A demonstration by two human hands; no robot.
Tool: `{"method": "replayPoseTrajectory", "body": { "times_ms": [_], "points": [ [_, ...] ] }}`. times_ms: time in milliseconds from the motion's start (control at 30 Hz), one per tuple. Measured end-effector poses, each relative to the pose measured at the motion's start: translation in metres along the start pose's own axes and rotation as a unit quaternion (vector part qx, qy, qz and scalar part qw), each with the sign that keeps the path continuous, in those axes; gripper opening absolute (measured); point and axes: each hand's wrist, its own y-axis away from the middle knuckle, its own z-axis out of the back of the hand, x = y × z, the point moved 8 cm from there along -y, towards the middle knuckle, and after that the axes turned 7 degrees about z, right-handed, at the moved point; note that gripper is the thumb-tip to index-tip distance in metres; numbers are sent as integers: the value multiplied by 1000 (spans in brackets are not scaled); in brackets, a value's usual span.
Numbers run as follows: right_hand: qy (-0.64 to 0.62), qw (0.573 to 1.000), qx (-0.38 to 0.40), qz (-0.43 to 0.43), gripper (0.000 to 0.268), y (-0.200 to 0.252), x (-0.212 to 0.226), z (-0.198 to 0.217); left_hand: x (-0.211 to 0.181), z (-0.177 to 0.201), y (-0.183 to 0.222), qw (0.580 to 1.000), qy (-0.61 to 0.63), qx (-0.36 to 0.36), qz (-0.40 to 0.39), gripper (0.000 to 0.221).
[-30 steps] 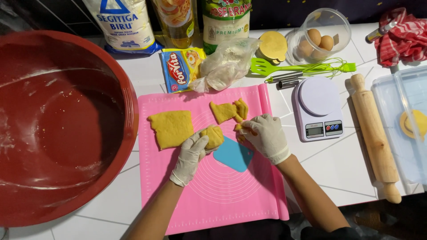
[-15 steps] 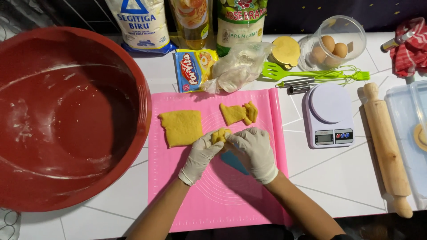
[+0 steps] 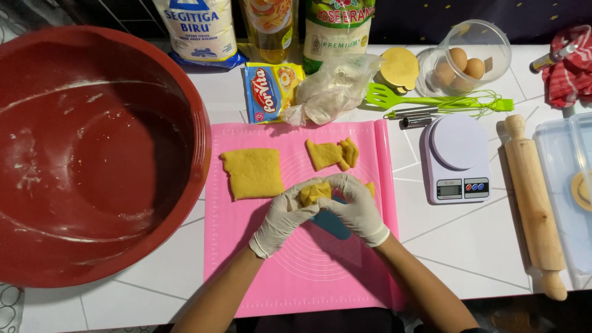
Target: Shaping small pieces of yellow dough into circular balls by hand on a silicone mat.
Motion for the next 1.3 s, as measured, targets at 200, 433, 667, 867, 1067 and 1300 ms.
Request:
{"method": "replayPoseTrajectory", "body": {
  "times_ms": [200, 433, 667, 867, 1067, 1300],
  "points": [
    [-120, 992, -4, -28, 20, 1, -7, -18, 33, 23, -15, 997, 40, -54, 49, 43],
    [-72, 997, -1, 23, 27, 4, 20, -5, 18, 12, -9, 997, 38, -72, 15, 37],
    [-148, 988, -18, -23, 30, 13, 43, 0, 0, -10, -1, 998, 37, -43, 24, 44],
    [-210, 975, -18, -65, 12, 12, 26, 10, -11, -19, 3, 998, 30, -54, 23, 44],
    [-212, 974, -33, -76, 14, 11, 12, 18, -16, -24, 8, 999, -2, -17, 43, 60],
    [-220, 973, -32, -58, 9, 6, 4, 12, -12, -25, 4, 967, -250, -27, -38, 45]
  ]
}}
